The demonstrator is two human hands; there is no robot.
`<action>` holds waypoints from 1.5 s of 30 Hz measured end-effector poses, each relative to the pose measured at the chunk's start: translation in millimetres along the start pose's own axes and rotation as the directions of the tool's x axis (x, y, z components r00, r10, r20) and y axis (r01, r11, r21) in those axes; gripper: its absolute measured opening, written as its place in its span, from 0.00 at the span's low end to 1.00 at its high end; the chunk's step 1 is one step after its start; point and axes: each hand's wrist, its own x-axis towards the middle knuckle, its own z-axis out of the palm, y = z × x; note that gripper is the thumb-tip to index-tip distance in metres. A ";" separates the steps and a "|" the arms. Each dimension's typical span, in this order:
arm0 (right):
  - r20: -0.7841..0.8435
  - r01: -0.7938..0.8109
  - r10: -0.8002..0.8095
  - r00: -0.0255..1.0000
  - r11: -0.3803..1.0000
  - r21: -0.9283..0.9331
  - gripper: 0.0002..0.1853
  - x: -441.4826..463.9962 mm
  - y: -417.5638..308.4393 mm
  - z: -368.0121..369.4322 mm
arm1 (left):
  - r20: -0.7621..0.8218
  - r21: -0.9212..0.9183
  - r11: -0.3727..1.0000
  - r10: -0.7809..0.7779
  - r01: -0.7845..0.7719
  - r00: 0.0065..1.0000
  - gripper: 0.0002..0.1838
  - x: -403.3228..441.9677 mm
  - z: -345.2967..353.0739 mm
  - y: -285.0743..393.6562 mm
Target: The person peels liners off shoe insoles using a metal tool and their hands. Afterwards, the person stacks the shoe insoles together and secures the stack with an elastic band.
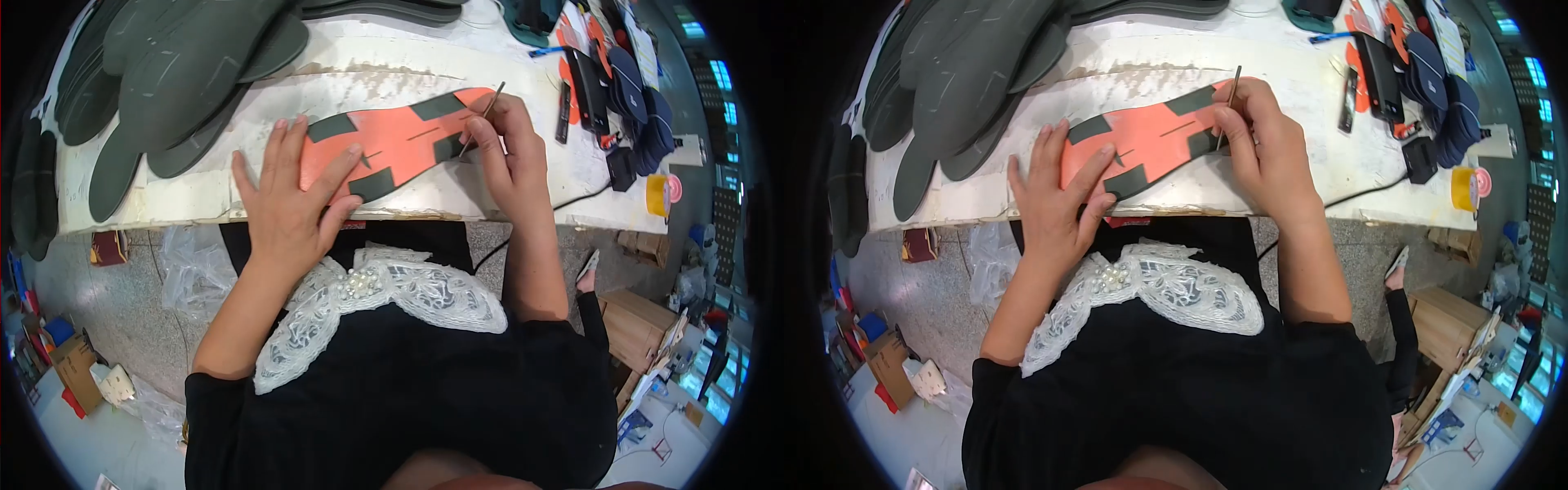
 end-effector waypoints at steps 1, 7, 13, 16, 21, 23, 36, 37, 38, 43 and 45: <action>0.051 0.025 -0.022 0.998 0.999 -0.045 0.06 3.4 -2.4 8.8 | 0.000 0.006 1.000 -0.010 0.010 1.000 0.26 -1.4 -1.4 -2.2; 0.297 0.079 -0.072 0.952 0.997 -0.010 0.07 22.6 -27.5 58.9 | -0.082 0.082 0.984 0.163 -0.156 0.983 0.26 -3.5 2.4 -14.1; 0.248 0.141 -0.145 0.958 0.989 0.034 0.04 24.9 -33.8 75.6 | -0.029 0.012 1.000 -0.024 0.024 0.999 0.27 -5.7 4.2 -4.9; 0.366 0.213 -0.191 0.911 0.977 -0.020 0.06 26.0 -46.9 88.1 | -0.006 0.022 1.000 -0.011 0.011 1.000 0.28 -6.6 6.4 -6.0; 0.173 0.051 -0.082 0.982 0.983 0.179 0.05 24.3 -39.0 75.6 | -0.031 0.006 1.000 -0.015 0.015 0.999 0.31 -3.2 7.4 -3.2; 0.240 0.109 -0.140 0.960 0.984 0.138 0.05 13.4 -36.3 65.9 | -0.030 -0.004 1.000 -0.022 0.021 0.999 0.31 -3.8 5.7 -1.6; 0.319 0.082 -0.052 0.946 0.993 -0.081 0.06 -25.0 -30.8 21.1 | -0.067 0.027 1.000 0.004 -0.002 0.998 0.35 -0.9 10.5 -3.2; 0.326 0.084 -0.058 0.943 0.994 -0.065 0.05 -25.4 -30.3 20.6 | -0.071 0.029 1.000 0.012 -0.010 0.997 0.35 -0.3 7.8 -3.7; 0.331 0.086 -0.065 0.941 0.995 -0.050 0.04 -24.8 -30.6 19.7 | -0.086 0.024 0.999 0.024 -0.022 0.996 0.34 0.0 4.0 -4.5; -0.153 0.074 -0.045 0.987 0.979 0.192 0.03 2.2 -25.3 -15.9 | -0.341 0.141 0.986 0.128 -0.083 0.931 0.32 23.3 -39.0 -37.7; -0.182 0.073 -0.038 0.983 0.979 0.191 0.03 14.8 -4.2 -28.7 | -0.421 0.299 0.950 0.046 0.091 0.906 0.29 40.9 -67.2 -68.8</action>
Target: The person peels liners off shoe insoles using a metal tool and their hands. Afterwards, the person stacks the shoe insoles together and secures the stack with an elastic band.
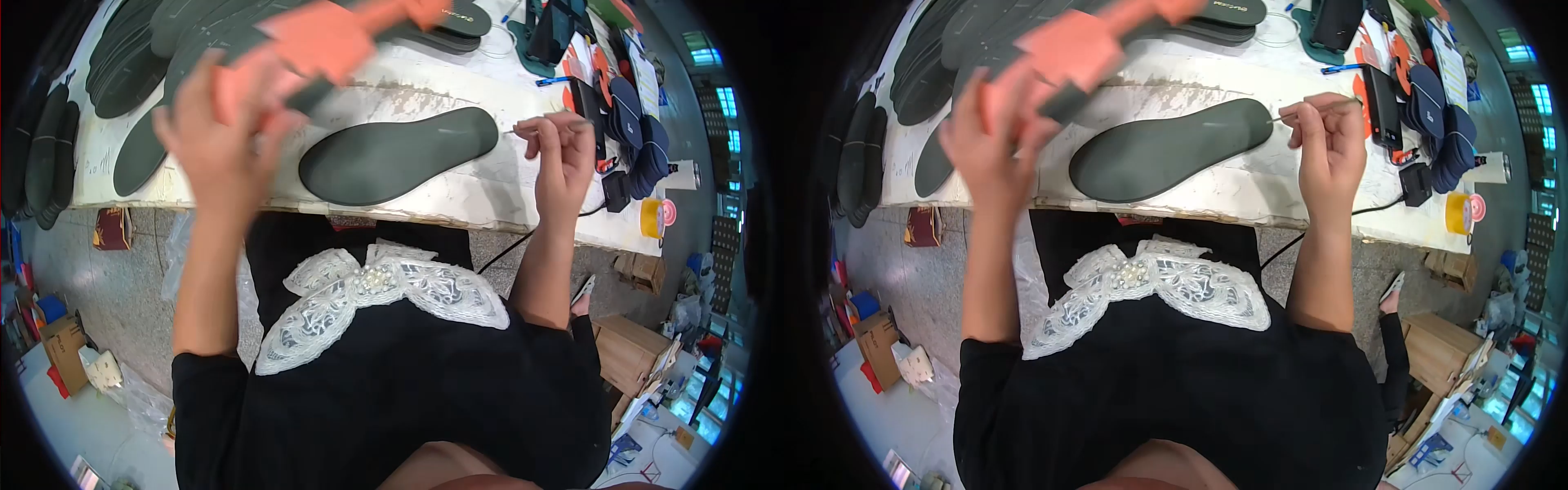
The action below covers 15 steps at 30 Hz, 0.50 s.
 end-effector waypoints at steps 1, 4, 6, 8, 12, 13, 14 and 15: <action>-0.015 -0.006 0.006 1.000 1.000 0.004 0.04 2.9 6.1 -4.4 | 0.011 0.122 0.990 -0.069 0.067 0.998 0.29 8.0 -5.0 -14.5; -0.098 -0.040 0.043 0.994 0.999 0.036 0.04 4.4 13.5 -10.6 | -0.201 -0.203 0.976 -0.115 0.073 0.973 0.29 7.3 -8.4 -13.3; -0.158 -0.082 0.093 0.983 0.994 0.073 0.04 2.0 16.6 -14.7 | -0.040 -0.336 0.942 -0.034 0.019 0.999 0.29 -16.8 -9.5 22.8; -0.150 -0.085 0.096 0.984 0.993 0.078 0.05 1.9 21.2 -15.0 | 0.304 -0.299 0.952 0.034 0.061 0.952 0.28 -41.6 -6.3 59.3; -0.112 -0.092 0.100 0.989 0.993 0.080 0.06 0.3 23.8 -10.3 | 0.432 -0.318 0.947 0.099 0.048 0.896 0.27 -64.6 11.1 70.9; -0.092 -0.101 0.107 0.990 0.992 0.074 0.06 -0.1 23.9 -6.9 | 0.427 -0.319 0.947 0.098 0.048 0.899 0.26 -65.0 11.8 70.7; -0.070 -0.110 0.115 0.991 0.991 0.070 0.06 -0.7 24.1 -2.7 | 0.423 -0.318 0.947 0.095 0.049 0.901 0.26 -65.7 11.8 70.5; -0.047 -0.119 0.122 0.991 0.991 0.068 0.05 -0.7 24.8 1.1 | 0.419 -0.314 0.948 0.090 0.051 0.904 0.26 -66.0 11.7 70.6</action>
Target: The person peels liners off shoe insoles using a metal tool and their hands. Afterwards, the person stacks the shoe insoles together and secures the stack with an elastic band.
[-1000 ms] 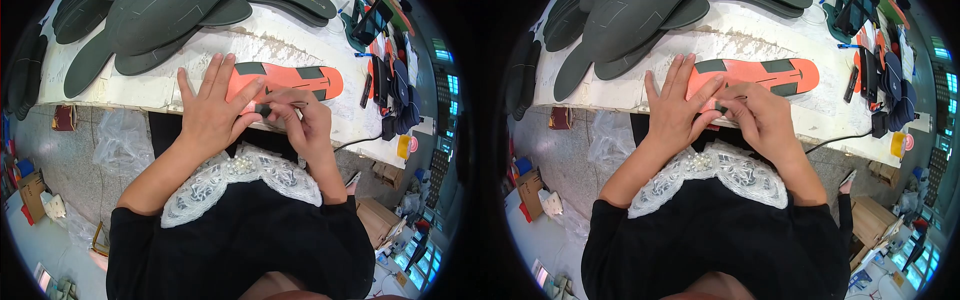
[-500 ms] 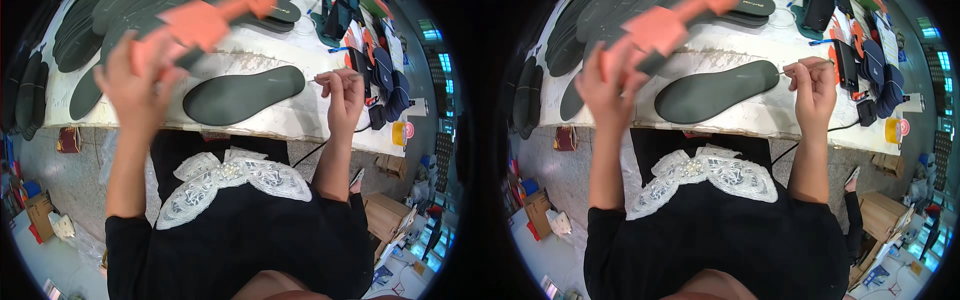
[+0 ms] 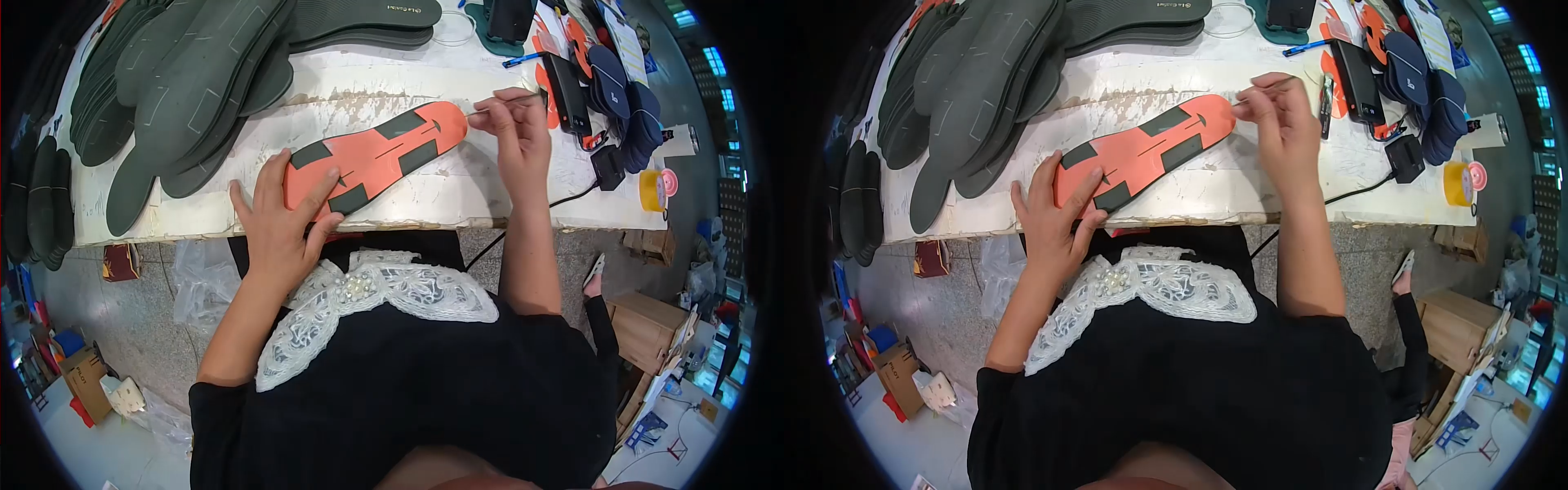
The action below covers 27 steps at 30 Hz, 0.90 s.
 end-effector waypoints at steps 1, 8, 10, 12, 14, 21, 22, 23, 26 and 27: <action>0.022 -0.008 0.008 1.000 1.000 -0.002 0.05 0.6 1.4 2.4 | -0.007 0.004 1.000 -0.002 0.002 1.000 0.26 0.7 0.2 0.7; 0.191 -0.003 0.006 0.982 1.000 -0.017 0.04 -1.4 9.7 22.2 | 0.016 0.015 1.000 -0.017 0.017 1.000 0.26 1.4 -1.9 2.3; 0.311 0.029 -0.022 0.950 0.999 -0.017 0.03 -4.2 6.7 35.9 | 0.020 0.016 1.000 -0.022 0.021 1.000 0.26 1.4 -0.9 1.9; 0.376 0.047 -0.041 0.926 0.999 -0.008 0.03 -4.4 4.0 46.1 | 0.019 0.024 0.999 -0.030 0.030 0.999 0.26 0.4 -1.8 0.9; 0.430 0.005 0.022 0.902 0.998 -0.062 0.04 -3.2 1.2 52.5 | 0.025 0.028 0.999 -0.034 0.033 0.999 0.27 0.1 -1.2 1.4; 0.327 -0.035 0.115 0.938 0.970 -0.241 0.05 -0.2 -9.5 47.3 | 0.007 0.067 0.997 -0.033 0.032 0.999 0.28 -2.3 4.8 2.2; 0.330 -0.032 0.114 0.937 0.969 -0.244 0.05 0.6 -7.8 46.1 | 0.003 0.064 0.997 -0.035 0.035 0.999 0.28 -2.3 5.1 1.9; 0.301 -0.012 0.089 0.950 0.969 -0.248 0.04 1.2 -3.2 44.4 | 0.007 0.072 0.997 -0.041 0.040 0.999 0.28 -2.1 5.7 2.1; 0.203 0.036 0.018 0.979 0.964 -0.263 0.03 -0.9 8.4 39.6 | 0.031 0.096 0.994 -0.050 0.047 0.998 0.28 -2.3 5.2 2.5; 0.203 0.034 0.021 0.979 0.964 -0.265 0.03 -3.1 6.9 38.0 | 0.033 0.093 0.995 -0.050 0.047 0.998 0.28 -2.6 5.1 2.6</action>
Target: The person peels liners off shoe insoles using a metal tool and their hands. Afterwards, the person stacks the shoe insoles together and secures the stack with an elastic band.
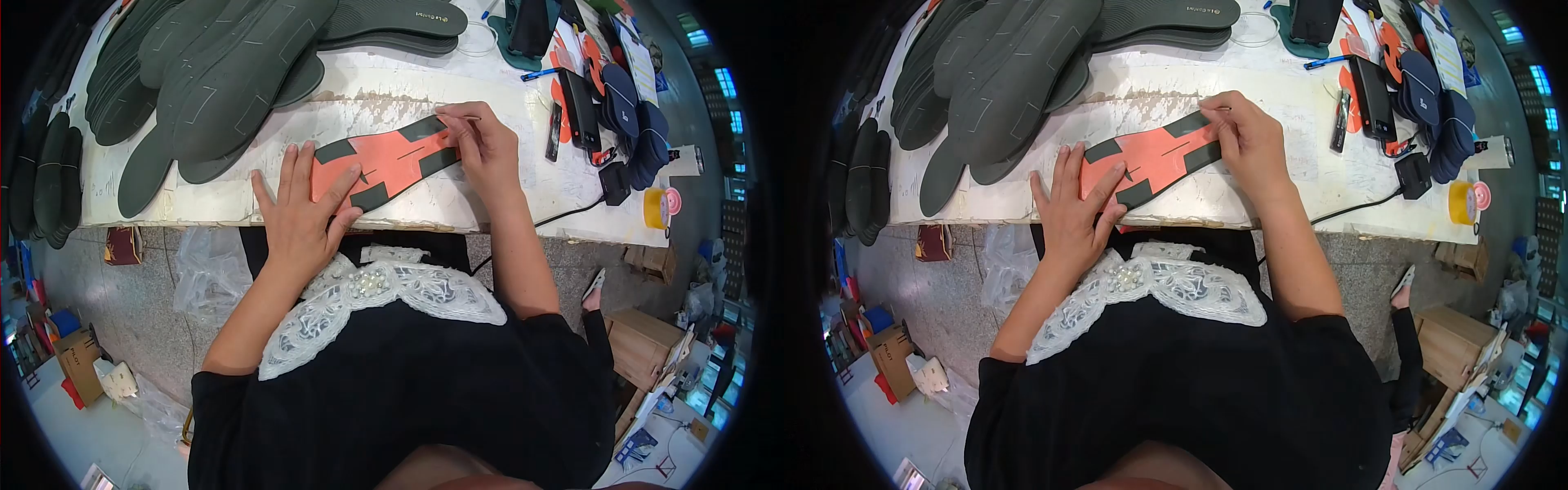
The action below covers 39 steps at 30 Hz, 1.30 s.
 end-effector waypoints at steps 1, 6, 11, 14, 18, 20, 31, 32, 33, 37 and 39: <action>0.055 0.024 -0.024 0.998 1.000 -0.001 0.03 -3.1 -2.8 -1.7 | -0.005 -0.001 1.000 0.002 -0.002 1.000 0.28 0.4 0.2 0.0; 0.203 0.067 -0.073 0.976 0.997 0.036 0.02 -18.1 -11.8 -1.0 | -0.009 -0.009 1.000 -0.005 0.005 1.000 0.28 0.2 0.9 -1.0; 0.091 0.019 -0.027 0.995 0.996 0.085 0.02 -22.0 -5.9 -4.2 | -0.007 -0.037 0.999 -0.011 0.011 1.000 0.27 0.8 3.1 0.0; -0.036 0.047 -0.045 0.998 0.998 0.035 0.02 -17.4 3.0 -16.3 | -0.011 -0.024 1.000 -0.017 0.016 1.000 0.27 0.6 3.7 0.6; 0.028 0.088 -0.090 0.996 0.994 0.060 0.02 -10.2 -10.1 12.4 | -0.006 -0.009 1.000 -0.009 0.009 1.000 0.27 0.8 2.3 1.3; 0.065 0.108 -0.114 0.991 0.991 0.082 0.02 -5.1 -19.0 31.1 | -0.007 0.008 1.000 -0.026 0.026 1.000 0.27 -0.7 1.0 -0.1; 0.358 0.255 -0.219 0.908 0.965 -0.056 0.06 7.3 -42.2 69.0 | -0.079 0.007 1.000 0.012 -0.011 0.997 0.30 0.0 14.1 -3.2; 0.369 0.253 -0.223 0.902 0.967 -0.034 0.06 6.7 -44.8 77.7 | -0.081 0.013 1.000 0.018 -0.017 0.997 0.30 -0.4 15.4 -3.9; 0.381 0.251 -0.228 0.896 0.968 -0.011 0.06 6.0 -46.5 84.6 | -0.081 0.018 1.000 0.023 -0.022 0.996 0.31 -0.3 16.8 -3.9; 0.311 0.158 -0.191 0.931 0.979 0.129 0.05 3.3 -47.7 77.9 | -0.081 0.004 1.000 0.009 -0.009 0.997 0.32 3.7 12.3 -1.2; 0.234 0.060 -0.119 0.965 0.968 0.244 0.03 -3.9 -47.1 69.3 | -0.071 -0.026 1.000 -0.007 0.005 0.997 0.33 1.3 9.7 -0.9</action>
